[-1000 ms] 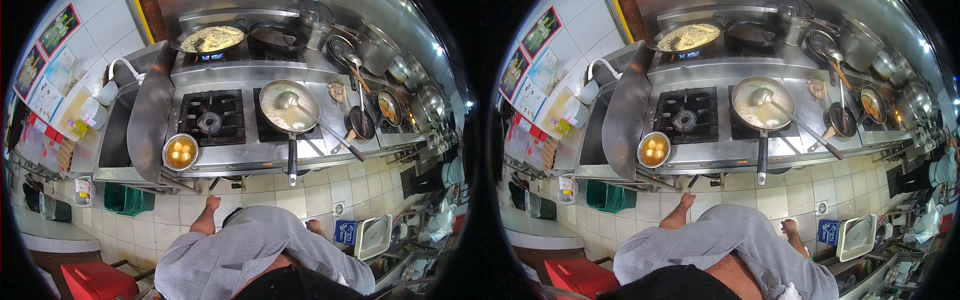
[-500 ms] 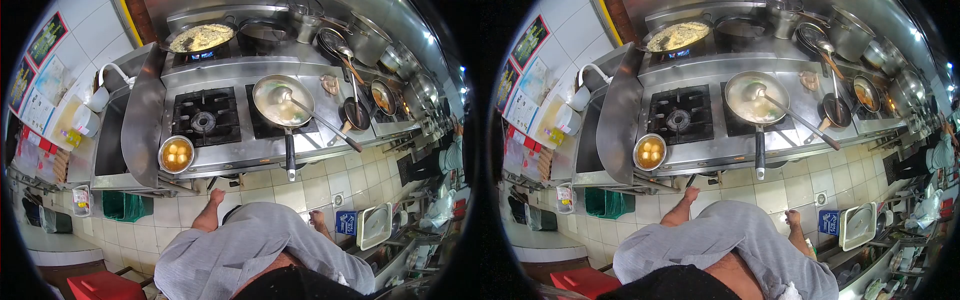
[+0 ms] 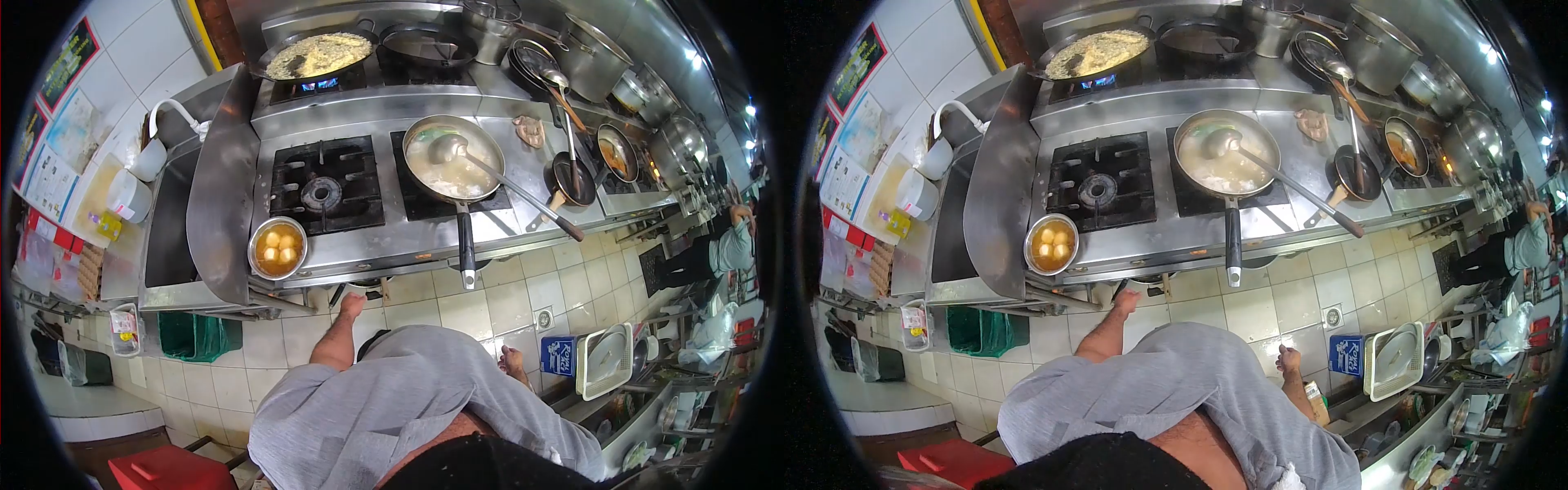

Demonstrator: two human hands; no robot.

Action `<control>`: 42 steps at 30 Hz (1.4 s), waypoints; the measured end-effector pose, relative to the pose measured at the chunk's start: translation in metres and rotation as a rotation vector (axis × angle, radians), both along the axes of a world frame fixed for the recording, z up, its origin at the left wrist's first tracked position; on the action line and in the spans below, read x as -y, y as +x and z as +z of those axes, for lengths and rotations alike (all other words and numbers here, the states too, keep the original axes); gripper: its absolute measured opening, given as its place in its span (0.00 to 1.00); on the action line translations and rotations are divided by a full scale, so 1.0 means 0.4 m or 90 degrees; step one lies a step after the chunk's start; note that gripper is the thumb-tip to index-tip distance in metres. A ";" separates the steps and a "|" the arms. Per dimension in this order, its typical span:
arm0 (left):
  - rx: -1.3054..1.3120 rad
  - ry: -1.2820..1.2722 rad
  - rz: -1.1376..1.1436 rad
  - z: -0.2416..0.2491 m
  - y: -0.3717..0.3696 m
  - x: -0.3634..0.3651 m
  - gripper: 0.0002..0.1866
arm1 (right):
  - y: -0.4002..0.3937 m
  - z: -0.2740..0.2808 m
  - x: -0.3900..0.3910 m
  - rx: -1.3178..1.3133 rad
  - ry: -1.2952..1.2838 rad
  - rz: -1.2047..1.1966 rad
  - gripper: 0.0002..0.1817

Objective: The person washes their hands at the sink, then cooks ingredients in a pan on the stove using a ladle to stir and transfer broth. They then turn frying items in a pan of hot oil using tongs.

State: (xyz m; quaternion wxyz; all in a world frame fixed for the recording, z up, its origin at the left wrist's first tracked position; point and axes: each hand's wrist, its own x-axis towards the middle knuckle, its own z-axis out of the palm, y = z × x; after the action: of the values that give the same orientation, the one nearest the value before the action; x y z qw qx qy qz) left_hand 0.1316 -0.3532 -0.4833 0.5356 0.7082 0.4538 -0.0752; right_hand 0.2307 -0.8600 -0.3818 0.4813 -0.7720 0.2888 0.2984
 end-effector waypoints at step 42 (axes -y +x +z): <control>-0.113 0.079 -0.299 -0.033 -0.062 -0.020 0.20 | -0.171 -0.022 0.015 0.011 0.013 -0.119 0.18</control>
State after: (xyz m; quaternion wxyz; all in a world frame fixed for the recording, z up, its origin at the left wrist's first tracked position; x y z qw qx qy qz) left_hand 0.1069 -0.3450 -0.4966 0.4171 0.8162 0.3257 -0.2319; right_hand 0.1621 -0.8660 -0.3906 0.5175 -0.7392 0.3520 0.2485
